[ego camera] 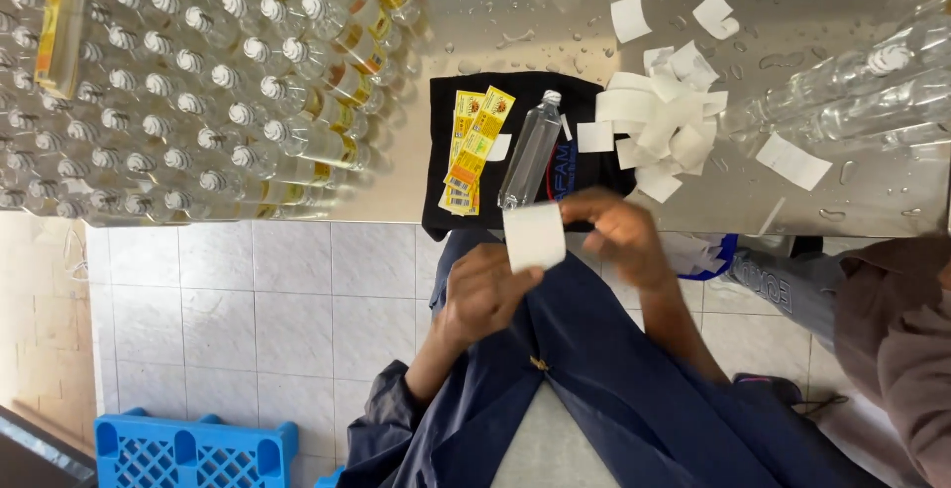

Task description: The person labels plastic water bottles by peeling yellow stickers from a sheet and applying them to the bottles. They handle the bottles and sticker sheets repeatedly, placing labeled bottles aside on the table.

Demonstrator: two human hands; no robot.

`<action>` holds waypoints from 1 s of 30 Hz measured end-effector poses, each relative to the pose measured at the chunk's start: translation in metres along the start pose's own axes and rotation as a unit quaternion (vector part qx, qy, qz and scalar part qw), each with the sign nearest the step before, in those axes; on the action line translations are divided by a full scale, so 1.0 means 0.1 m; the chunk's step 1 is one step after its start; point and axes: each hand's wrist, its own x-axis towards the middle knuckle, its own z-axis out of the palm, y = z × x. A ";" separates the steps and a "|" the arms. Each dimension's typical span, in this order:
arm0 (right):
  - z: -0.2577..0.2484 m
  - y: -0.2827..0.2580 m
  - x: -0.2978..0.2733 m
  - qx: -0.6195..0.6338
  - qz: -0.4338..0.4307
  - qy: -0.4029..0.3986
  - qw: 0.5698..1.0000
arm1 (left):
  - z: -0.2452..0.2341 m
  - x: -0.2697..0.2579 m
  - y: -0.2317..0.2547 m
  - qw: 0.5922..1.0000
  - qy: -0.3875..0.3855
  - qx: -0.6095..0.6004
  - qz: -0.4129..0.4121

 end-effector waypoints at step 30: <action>0.56 -0.81 0.75 -0.371 -0.122 -0.119 0.913 | -0.86 0.49 -1.07 0.858 -0.248 -0.307 -0.329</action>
